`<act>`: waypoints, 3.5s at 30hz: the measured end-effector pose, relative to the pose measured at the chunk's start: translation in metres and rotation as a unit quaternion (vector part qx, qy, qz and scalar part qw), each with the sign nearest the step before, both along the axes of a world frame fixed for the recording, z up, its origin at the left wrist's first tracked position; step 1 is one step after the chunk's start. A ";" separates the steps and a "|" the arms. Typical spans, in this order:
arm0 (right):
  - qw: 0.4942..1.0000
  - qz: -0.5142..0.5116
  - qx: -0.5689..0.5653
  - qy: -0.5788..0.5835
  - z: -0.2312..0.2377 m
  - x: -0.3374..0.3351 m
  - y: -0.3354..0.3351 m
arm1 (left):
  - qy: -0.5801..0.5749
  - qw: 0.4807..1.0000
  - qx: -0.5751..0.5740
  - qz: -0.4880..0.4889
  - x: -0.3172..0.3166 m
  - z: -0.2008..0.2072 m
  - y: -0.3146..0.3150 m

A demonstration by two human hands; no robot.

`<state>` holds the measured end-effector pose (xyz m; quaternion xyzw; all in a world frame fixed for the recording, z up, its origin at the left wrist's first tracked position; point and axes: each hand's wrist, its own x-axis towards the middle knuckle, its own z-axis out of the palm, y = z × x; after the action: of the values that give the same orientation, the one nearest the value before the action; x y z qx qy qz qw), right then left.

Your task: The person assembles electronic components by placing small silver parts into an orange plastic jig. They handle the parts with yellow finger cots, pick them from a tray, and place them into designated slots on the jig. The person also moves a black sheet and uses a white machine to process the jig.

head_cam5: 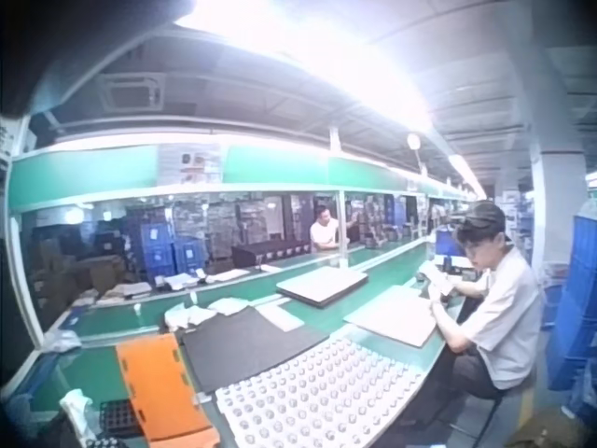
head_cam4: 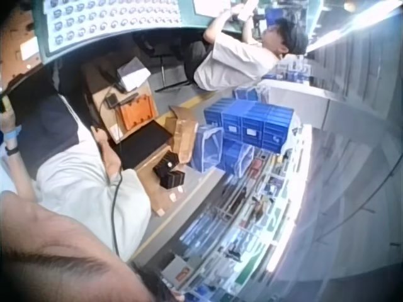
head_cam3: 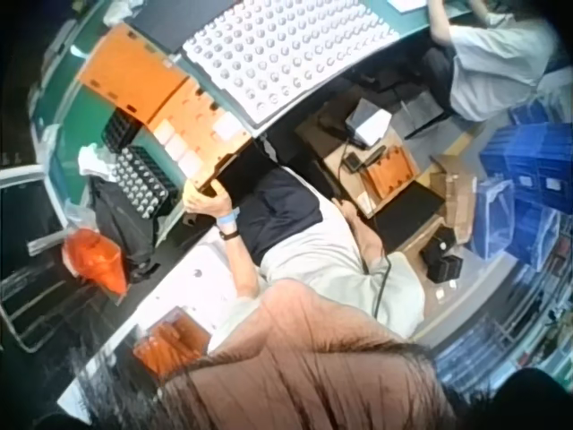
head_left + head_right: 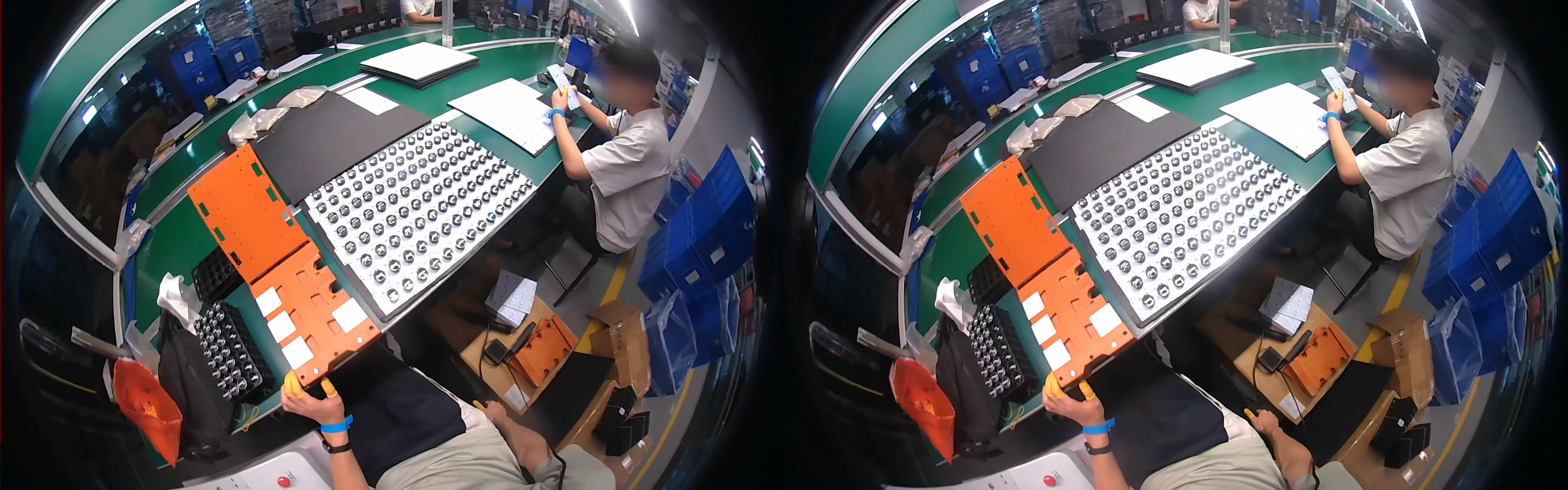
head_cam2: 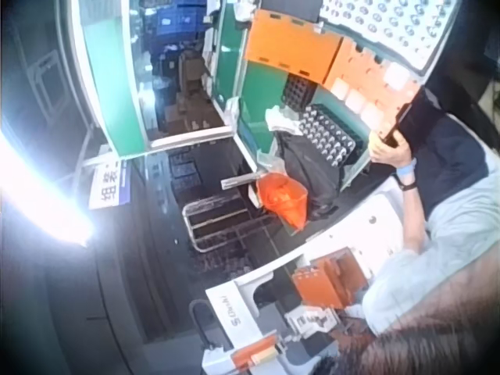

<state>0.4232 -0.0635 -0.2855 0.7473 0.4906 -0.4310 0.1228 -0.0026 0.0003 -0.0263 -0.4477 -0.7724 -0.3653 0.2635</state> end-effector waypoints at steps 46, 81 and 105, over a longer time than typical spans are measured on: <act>0.994 0.032 -0.090 -0.061 -0.061 0.022 0.063 | 0.040 0.999 -0.026 -0.005 -0.007 -0.015 -0.008; 0.995 -0.002 -0.085 -0.061 -0.068 0.022 0.053 | 0.031 0.999 -0.022 -0.026 -0.009 -0.018 -0.007; 0.994 0.003 -0.083 -0.075 -0.082 0.022 0.054 | 0.032 0.999 -0.020 -0.023 -0.007 -0.015 -0.008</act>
<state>0.4449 -0.0091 -0.3674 0.7635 0.4443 -0.4127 0.2219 -0.0099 -0.0073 -0.0415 -0.4814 -0.7605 -0.3414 0.2706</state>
